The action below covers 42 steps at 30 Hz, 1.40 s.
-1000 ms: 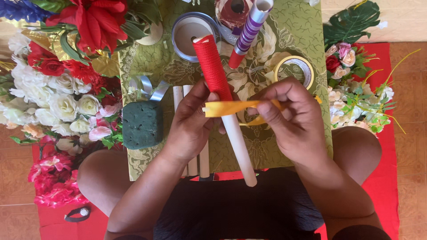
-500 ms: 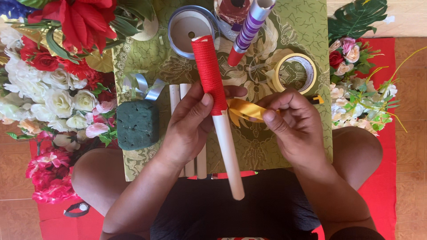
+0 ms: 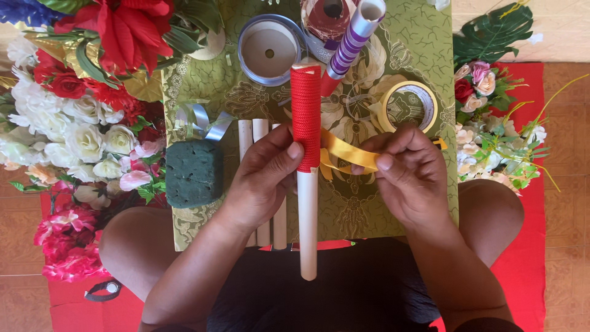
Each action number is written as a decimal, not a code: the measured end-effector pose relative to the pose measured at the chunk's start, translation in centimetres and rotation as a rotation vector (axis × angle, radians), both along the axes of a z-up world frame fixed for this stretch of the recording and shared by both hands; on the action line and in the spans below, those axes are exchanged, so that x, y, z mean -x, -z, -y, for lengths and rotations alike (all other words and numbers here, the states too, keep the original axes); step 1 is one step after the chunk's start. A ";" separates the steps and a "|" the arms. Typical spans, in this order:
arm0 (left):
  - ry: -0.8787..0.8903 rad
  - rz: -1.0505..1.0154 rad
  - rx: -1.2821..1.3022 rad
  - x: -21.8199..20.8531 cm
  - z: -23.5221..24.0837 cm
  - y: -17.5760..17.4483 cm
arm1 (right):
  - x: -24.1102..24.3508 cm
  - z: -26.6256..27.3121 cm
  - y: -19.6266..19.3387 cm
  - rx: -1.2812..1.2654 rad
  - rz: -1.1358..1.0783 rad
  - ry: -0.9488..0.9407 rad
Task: The person wraps a yellow ribbon spirally around a white pipe that has one end already covered in red thread.
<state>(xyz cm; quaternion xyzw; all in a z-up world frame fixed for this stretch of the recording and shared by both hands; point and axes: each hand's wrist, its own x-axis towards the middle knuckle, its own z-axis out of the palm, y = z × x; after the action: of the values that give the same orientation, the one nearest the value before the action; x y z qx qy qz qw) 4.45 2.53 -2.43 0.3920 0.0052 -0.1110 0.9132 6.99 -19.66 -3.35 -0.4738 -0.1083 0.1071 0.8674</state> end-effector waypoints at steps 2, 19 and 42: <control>0.000 0.024 -0.054 -0.1 0.0 -0.3 | -0.2 -0.3 -0.5 0.062 0.014 -0.006; 0.035 0.187 -0.401 0.5 1.3 -0.2 | -0.8 -0.3 -2.1 0.827 0.253 0.009; 0.027 0.103 -0.386 0.0 1.1 -0.9 | 0.9 -0.2 -3.3 0.690 0.107 -0.145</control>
<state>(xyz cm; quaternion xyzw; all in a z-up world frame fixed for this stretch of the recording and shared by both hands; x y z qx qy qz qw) 4.48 1.43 -1.56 0.5649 -0.0258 -0.0998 0.8187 6.04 -19.44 -0.07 -0.7348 -0.1444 0.1738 0.6395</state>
